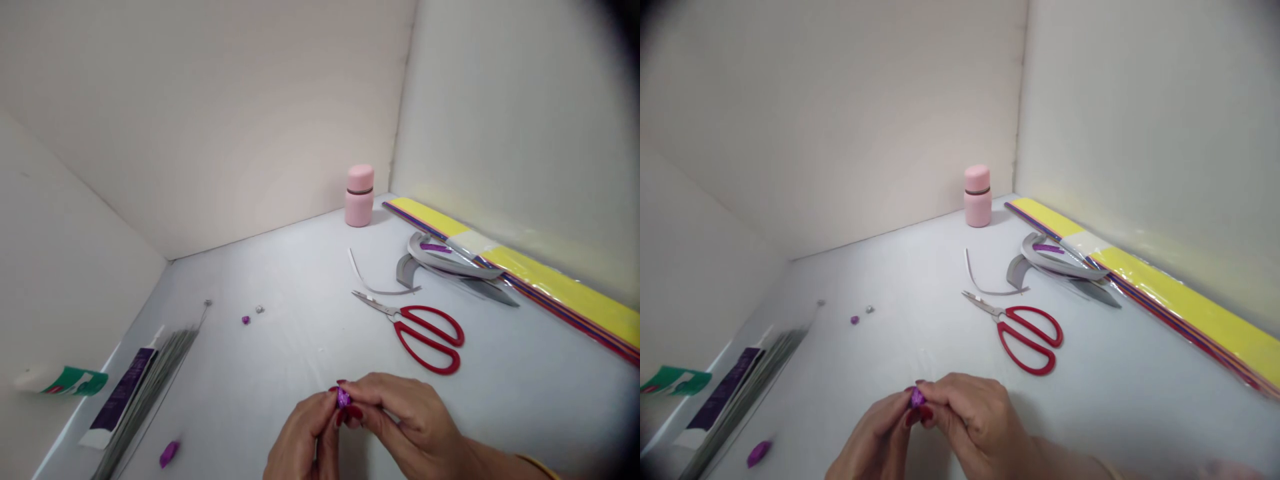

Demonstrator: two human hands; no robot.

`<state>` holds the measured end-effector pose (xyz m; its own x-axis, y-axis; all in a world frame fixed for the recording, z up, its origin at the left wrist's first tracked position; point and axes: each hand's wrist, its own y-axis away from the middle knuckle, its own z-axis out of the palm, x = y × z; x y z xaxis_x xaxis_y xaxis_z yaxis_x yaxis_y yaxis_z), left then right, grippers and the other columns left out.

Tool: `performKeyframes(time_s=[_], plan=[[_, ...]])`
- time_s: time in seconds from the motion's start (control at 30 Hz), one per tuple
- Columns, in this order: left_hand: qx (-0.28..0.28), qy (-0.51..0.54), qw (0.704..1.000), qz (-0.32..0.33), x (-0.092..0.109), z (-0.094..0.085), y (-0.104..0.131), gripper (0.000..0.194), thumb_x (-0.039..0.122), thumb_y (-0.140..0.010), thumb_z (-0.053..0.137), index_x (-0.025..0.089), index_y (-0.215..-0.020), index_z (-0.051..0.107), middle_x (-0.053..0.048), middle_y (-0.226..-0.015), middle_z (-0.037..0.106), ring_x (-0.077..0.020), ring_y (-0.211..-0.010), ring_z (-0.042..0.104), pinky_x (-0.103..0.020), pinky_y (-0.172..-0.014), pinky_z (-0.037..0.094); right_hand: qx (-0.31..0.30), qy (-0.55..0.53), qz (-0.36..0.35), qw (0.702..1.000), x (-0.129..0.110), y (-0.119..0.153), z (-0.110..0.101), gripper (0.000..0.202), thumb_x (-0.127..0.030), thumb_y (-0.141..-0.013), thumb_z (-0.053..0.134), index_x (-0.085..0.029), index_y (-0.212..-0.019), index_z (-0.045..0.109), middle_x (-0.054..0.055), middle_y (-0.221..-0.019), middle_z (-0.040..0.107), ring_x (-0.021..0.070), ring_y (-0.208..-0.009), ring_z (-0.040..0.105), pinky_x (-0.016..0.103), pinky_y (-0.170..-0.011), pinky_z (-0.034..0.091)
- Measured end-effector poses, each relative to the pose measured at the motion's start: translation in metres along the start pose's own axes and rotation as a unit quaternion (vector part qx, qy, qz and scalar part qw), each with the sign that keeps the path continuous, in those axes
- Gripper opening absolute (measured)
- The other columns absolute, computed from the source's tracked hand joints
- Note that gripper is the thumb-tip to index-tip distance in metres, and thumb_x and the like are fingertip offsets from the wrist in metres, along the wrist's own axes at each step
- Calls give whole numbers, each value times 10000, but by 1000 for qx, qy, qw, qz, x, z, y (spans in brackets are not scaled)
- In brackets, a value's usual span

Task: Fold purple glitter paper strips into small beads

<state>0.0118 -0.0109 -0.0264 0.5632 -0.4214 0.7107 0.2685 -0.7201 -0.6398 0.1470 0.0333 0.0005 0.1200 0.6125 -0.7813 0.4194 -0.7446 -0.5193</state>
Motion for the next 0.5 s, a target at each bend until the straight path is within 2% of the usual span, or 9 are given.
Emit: performKeyframes(time_s=[0.2,0.37,0.5], plan=[[-16,-63,998,-4,1,2,-3,205,106,-805,518,231,-908,644,9,-746,709,-103,-661,661,-153,-625,497,29,46,-23,998,-1,0,4,190,-57,-833,479,-128,-959,603,44,-670,661,112,-591,616,176,-566,500],[-24,-80,995,-53,4,7,-7,196,108,-800,510,219,-892,643,-10,-749,707,-133,-664,665,-186,-624,500,43,88,15,995,-1,-1,11,183,-90,-855,432,-126,-915,602,58,-669,656,132,-580,615,210,-547,497],[-19,-37,993,-108,6,8,-9,200,110,-795,508,224,-879,650,-9,-757,693,-133,-673,642,-194,-642,490,50,85,35,995,-2,-3,13,194,-125,-866,420,-131,-900,611,60,-676,654,144,-589,616,237,-557,497]])
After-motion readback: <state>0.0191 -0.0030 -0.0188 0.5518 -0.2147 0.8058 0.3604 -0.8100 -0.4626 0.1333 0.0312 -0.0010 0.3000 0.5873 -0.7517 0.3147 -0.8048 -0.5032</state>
